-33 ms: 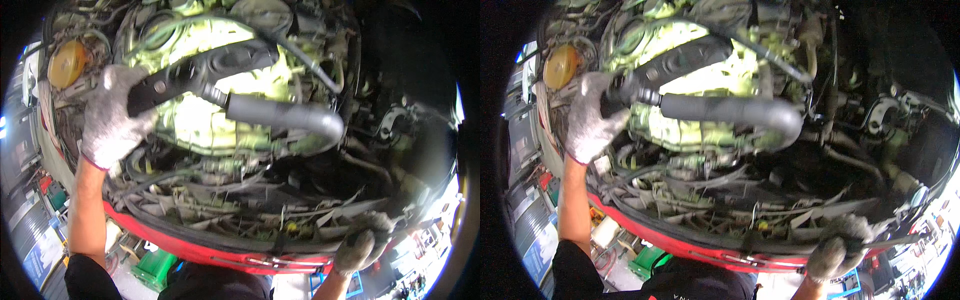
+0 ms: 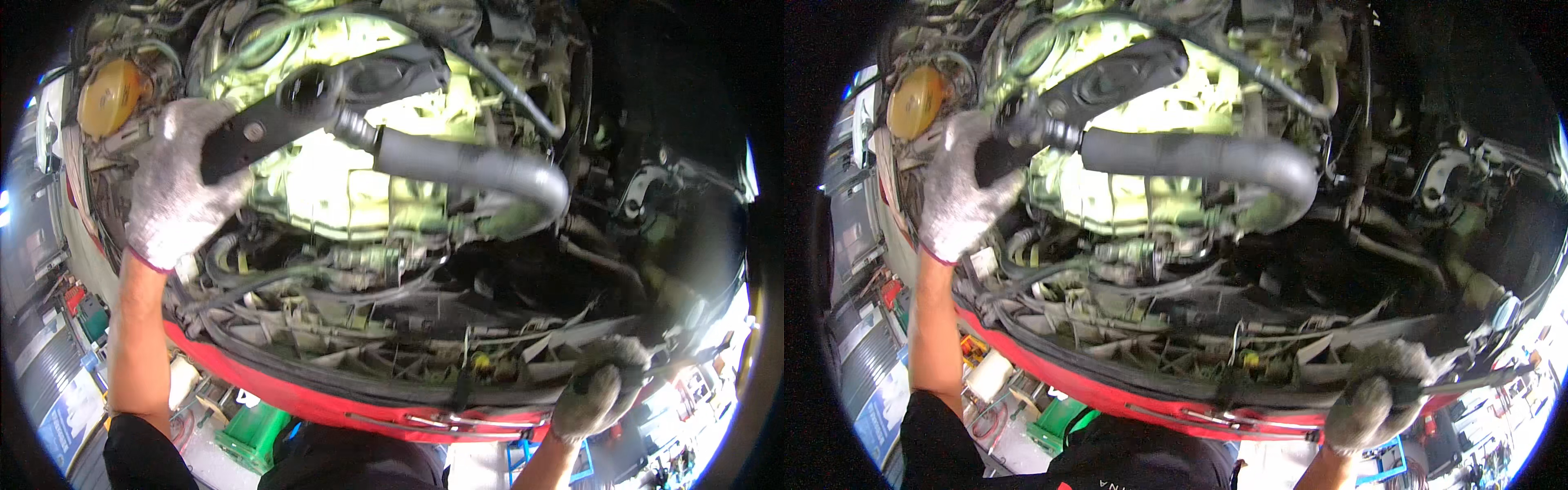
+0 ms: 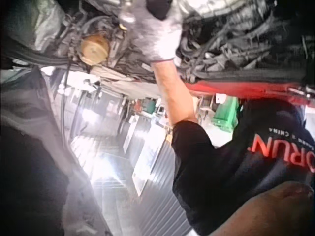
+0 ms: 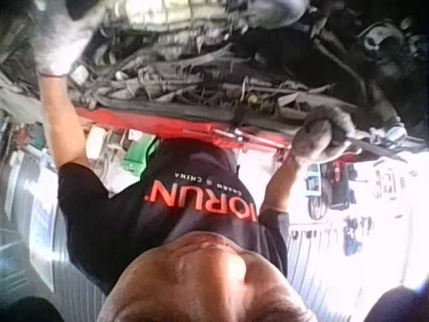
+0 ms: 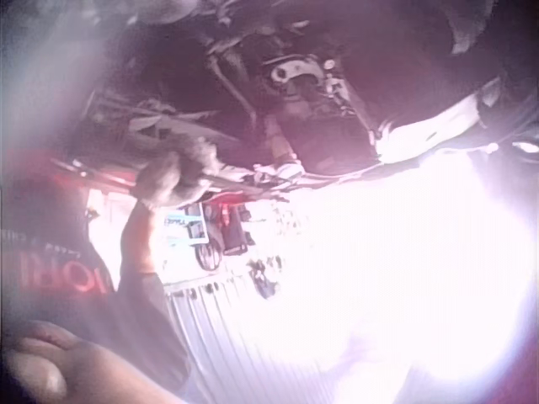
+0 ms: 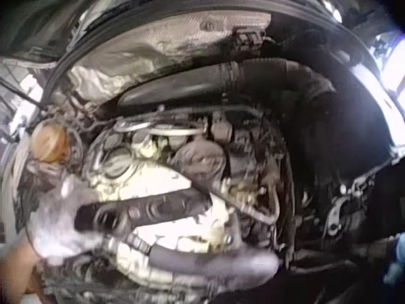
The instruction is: The person works on a car engine with the hood open, using a flashlight and wrench to adjust components. They then walk around the garage, opening and closing multiple tool drawers and cabinets while searching for tools.
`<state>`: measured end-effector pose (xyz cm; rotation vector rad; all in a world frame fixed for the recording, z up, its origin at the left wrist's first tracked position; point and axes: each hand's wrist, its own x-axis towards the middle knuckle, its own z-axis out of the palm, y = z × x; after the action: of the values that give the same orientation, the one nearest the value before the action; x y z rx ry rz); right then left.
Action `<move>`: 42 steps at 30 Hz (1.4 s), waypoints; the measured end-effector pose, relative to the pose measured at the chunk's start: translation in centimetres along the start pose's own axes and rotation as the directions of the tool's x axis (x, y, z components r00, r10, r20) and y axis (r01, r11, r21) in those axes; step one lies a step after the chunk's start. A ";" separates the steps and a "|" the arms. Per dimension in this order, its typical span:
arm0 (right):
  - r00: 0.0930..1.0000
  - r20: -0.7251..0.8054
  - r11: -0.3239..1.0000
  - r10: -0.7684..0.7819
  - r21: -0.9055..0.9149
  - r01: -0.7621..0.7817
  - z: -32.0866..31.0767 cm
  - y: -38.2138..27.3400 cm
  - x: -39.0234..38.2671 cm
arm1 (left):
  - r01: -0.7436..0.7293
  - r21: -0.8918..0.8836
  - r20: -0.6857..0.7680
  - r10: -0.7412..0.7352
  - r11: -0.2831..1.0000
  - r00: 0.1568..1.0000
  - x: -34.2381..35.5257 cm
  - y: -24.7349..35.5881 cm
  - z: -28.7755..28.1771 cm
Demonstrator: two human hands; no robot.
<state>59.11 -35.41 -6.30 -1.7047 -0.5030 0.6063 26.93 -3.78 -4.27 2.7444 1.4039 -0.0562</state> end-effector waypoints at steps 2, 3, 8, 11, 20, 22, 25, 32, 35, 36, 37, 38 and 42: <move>0.998 -0.055 1.000 -0.027 0.015 0.027 -0.2 0.5 -0.3 | 0.114 -0.127 0.060 -0.107 0.985 0.993 -1.2 -0.7 -0.2; 0.999 -0.037 1.000 0.000 0.029 0.001 -0.4 0.4 -0.2 | 0.072 -0.067 0.035 -0.070 0.995 0.997 -2.0 -1.3 -0.3; 0.991 0.118 0.997 -0.059 0.057 0.052 -0.8 0.1 0.0 | -0.047 0.091 -0.017 0.048 0.995 0.999 -5.9 -3.7 -0.2; 0.973 -0.215 0.996 -0.089 -0.039 0.082 0.8 1.1 -0.7 | -0.012 0.159 0.037 0.006 0.987 0.999 -7.4 -3.6 0.0; 0.979 -0.169 0.980 -0.111 -0.183 0.080 1.1 0.8 -0.6 | -0.255 -0.077 0.146 0.264 0.964 0.953 -5.7 0.9 1.1; 0.967 0.137 0.886 -0.217 -0.387 0.254 1.0 -0.3 0.5 | -0.220 -0.111 0.171 0.237 0.969 0.956 -5.0 0.9 1.4; 0.996 -0.037 0.980 -0.087 -0.183 0.078 4.5 -2.1 0.5 | -0.287 -0.092 0.146 0.298 0.953 0.943 -3.3 -0.2 1.8; 0.972 -0.021 0.924 -0.232 -0.316 0.214 5.6 -1.3 1.0 | -0.409 -0.287 0.007 0.429 0.866 0.903 -1.9 1.6 1.3; 0.960 -0.076 0.855 -0.269 -0.477 0.202 5.0 -1.3 1.4 | -0.369 -0.427 0.034 0.422 0.826 0.906 -2.4 3.5 1.5; 0.933 -0.211 0.832 -0.292 -0.537 0.139 5.5 -1.2 1.4 | -0.395 -0.419 0.078 0.466 0.817 0.881 -2.2 4.3 1.1; 0.946 -0.197 0.853 -0.257 -0.506 0.127 4.2 -0.7 1.2 | -0.408 -0.403 0.127 0.492 0.819 0.861 -2.5 4.7 0.9; 0.958 -0.181 0.874 -0.221 -0.473 0.112 2.1 0.2 0.5 | -0.420 -0.378 0.183 0.512 0.825 0.839 -2.6 4.9 0.6; 0.981 0.100 0.889 -0.168 -0.415 0.195 -1.0 0.7 -0.3 | -0.407 -0.193 0.452 0.449 0.893 0.771 -2.2 5.4 2.2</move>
<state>59.52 -36.53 -6.74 -2.0214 -0.8795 0.4325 29.98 -8.82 -6.13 2.6356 0.6169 -0.6048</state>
